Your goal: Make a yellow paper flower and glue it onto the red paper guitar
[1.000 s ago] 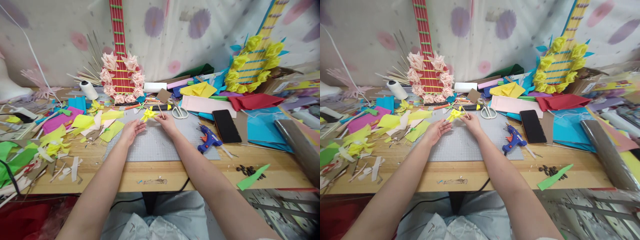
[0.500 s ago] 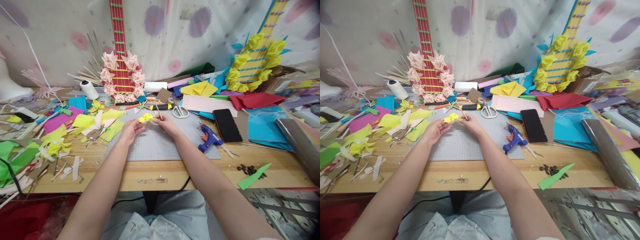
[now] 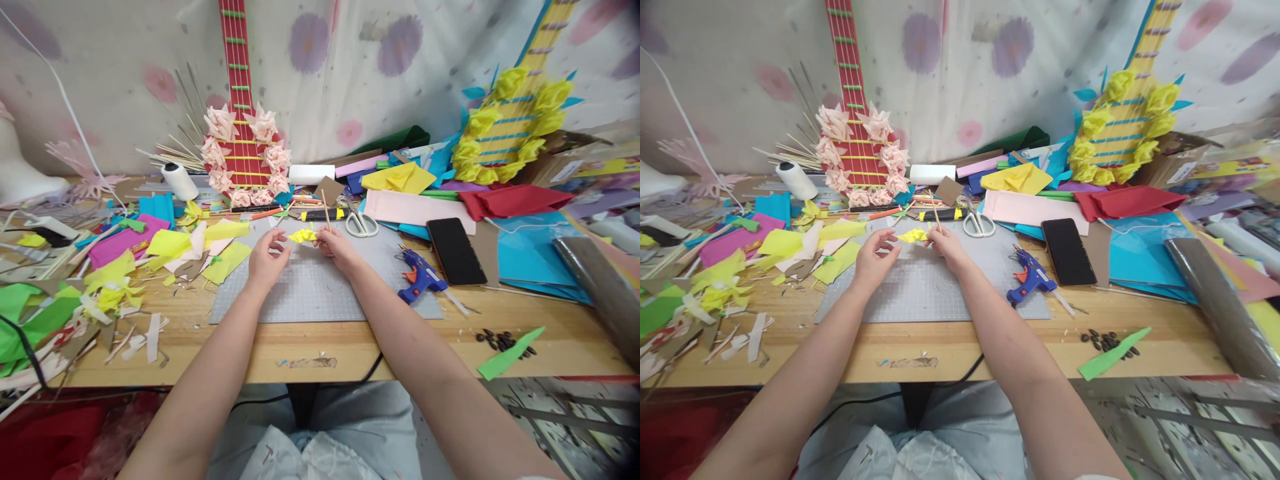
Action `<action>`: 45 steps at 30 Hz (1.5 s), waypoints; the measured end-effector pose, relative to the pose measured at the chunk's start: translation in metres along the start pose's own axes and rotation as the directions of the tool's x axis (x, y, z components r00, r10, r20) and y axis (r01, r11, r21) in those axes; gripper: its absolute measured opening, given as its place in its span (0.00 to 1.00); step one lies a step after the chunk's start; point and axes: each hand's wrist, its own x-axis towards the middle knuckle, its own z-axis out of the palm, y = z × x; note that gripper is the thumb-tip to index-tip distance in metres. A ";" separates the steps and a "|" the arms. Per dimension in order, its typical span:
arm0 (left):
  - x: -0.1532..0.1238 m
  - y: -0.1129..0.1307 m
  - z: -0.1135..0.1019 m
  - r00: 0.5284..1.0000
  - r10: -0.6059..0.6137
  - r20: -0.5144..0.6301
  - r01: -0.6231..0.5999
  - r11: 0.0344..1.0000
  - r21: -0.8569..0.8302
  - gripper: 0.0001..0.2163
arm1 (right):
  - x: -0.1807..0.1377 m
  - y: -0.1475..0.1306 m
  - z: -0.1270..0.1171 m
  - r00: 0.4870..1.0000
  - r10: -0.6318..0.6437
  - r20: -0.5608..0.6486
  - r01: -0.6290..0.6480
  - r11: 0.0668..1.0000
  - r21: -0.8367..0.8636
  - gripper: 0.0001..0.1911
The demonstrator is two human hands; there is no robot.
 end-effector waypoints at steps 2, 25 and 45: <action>-0.001 -0.002 0.001 0.999 0.033 0.003 -0.033 0.998 0.048 0.16 | 0.000 -0.001 0.000 1.000 0.004 -0.005 -0.004 1.000 -0.006 0.07; -0.001 -0.002 0.006 0.999 0.050 -0.005 -0.049 0.994 0.100 0.12 | -0.002 0.000 0.001 1.000 0.004 0.011 -0.003 0.999 -0.044 0.07; -0.001 -0.002 0.007 1.000 0.018 -0.008 -0.017 0.996 0.087 0.12 | -0.003 -0.001 0.002 0.999 -0.005 0.036 0.007 0.999 -0.053 0.09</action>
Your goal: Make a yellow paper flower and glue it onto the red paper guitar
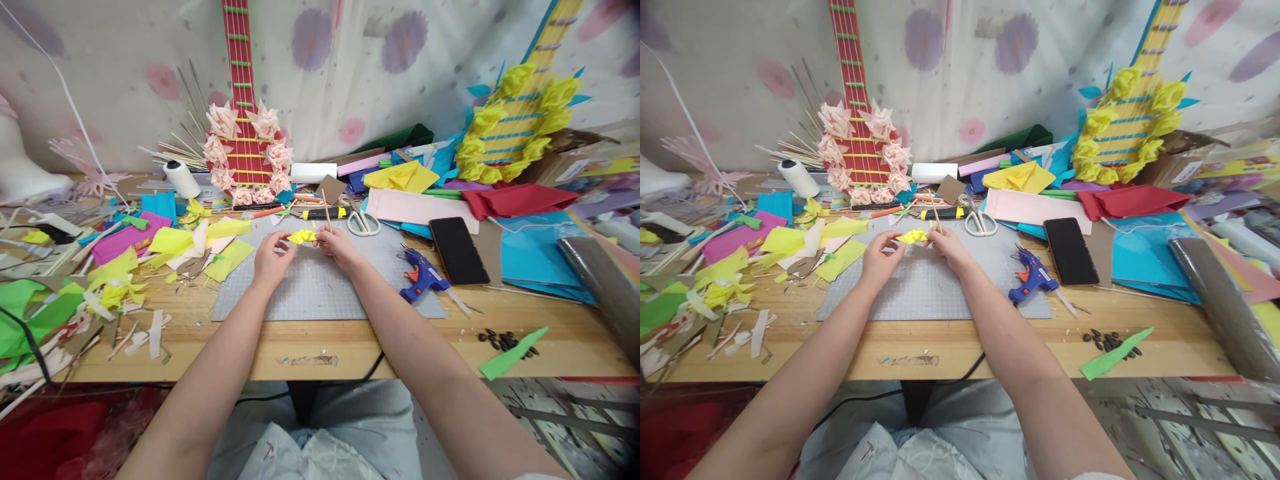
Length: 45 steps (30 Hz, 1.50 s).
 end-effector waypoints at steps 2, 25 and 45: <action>0.000 0.000 0.000 1.000 0.000 0.003 0.000 1.000 0.000 0.12 | 0.000 0.000 0.000 1.000 0.001 0.003 -0.001 1.000 0.002 0.09; 0.006 0.003 0.002 0.923 -0.385 -0.007 0.328 0.795 -0.511 0.12 | -0.009 0.001 0.005 0.975 -0.138 0.176 0.165 0.975 -0.148 0.10; 0.012 0.011 -0.012 0.741 -0.641 0.200 0.575 0.452 -0.682 0.09 | -0.006 0.003 0.001 0.964 -0.233 0.130 0.264 0.906 -0.331 0.07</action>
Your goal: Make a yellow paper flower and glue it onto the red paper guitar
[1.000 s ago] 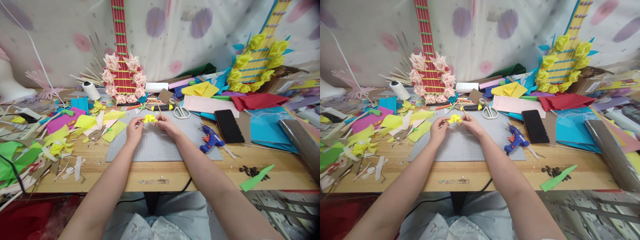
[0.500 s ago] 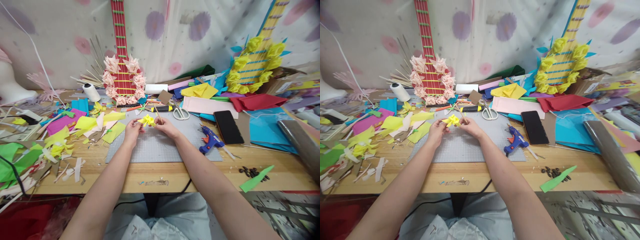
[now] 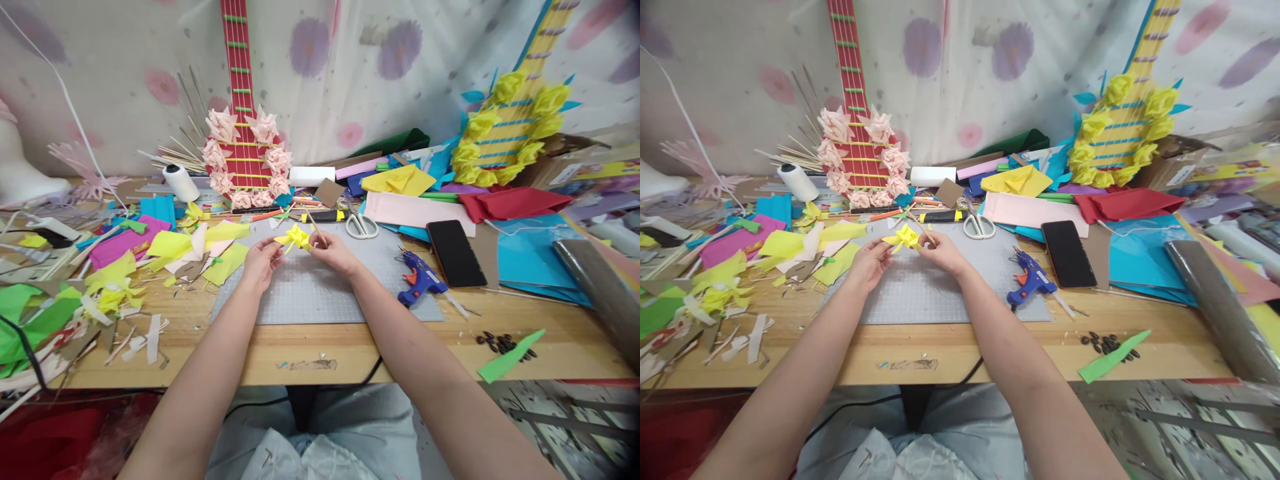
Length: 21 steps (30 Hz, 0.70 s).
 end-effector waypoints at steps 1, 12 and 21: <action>0.000 0.001 0.000 1.000 -0.011 -0.001 0.011 1.000 -0.018 0.07 | 0.000 -0.001 0.000 1.000 -0.011 0.003 0.011 1.000 -0.015 0.06; 0.001 0.007 -0.005 0.999 -0.045 0.028 0.044 0.999 0.020 0.06 | -0.001 0.000 0.001 0.994 -0.086 0.060 0.095 0.980 -0.175 0.04; -0.004 0.006 -0.001 0.979 0.166 0.123 -0.179 0.978 0.109 0.18 | 0.002 0.007 0.001 0.992 -0.117 0.042 0.124 0.969 -0.216 0.04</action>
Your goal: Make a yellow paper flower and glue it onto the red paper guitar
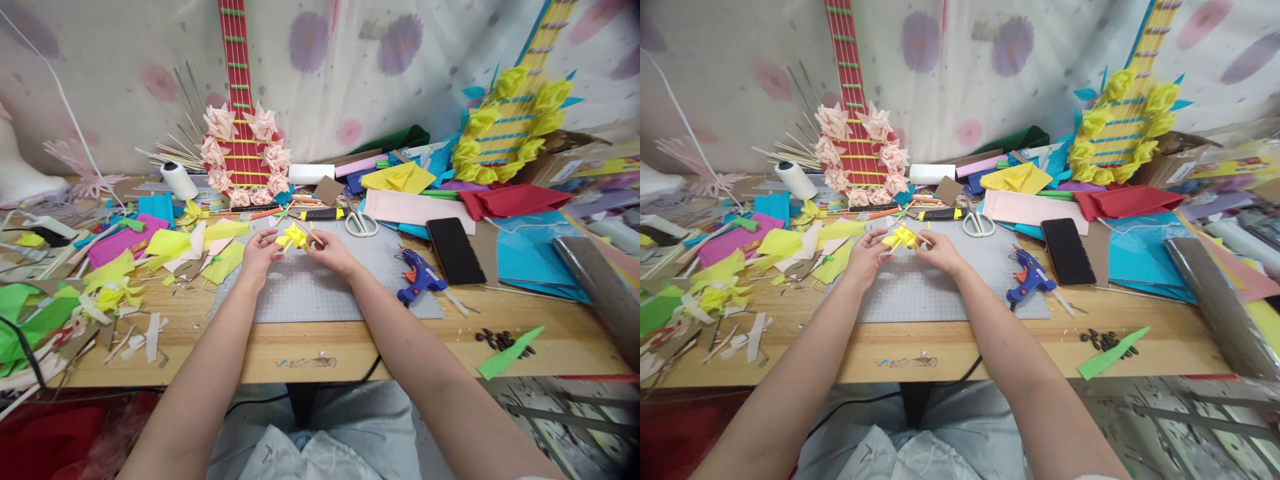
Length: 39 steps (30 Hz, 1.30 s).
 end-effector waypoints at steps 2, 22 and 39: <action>-0.001 0.001 0.000 1.000 -0.029 0.005 0.029 1.000 0.003 0.17 | 0.000 0.000 0.000 1.000 -0.005 -0.012 0.005 1.000 -0.012 0.04; 0.004 -0.006 0.001 0.988 -0.148 -0.042 0.143 0.983 -0.111 0.15 | -0.003 -0.009 0.000 0.995 -0.009 -0.096 -0.024 0.941 -0.339 0.05; 0.004 -0.008 0.004 0.972 -0.015 -0.236 -0.020 0.990 -0.141 0.16 | -0.006 -0.027 0.009 0.984 -0.009 -0.180 -0.081 0.870 -0.486 0.20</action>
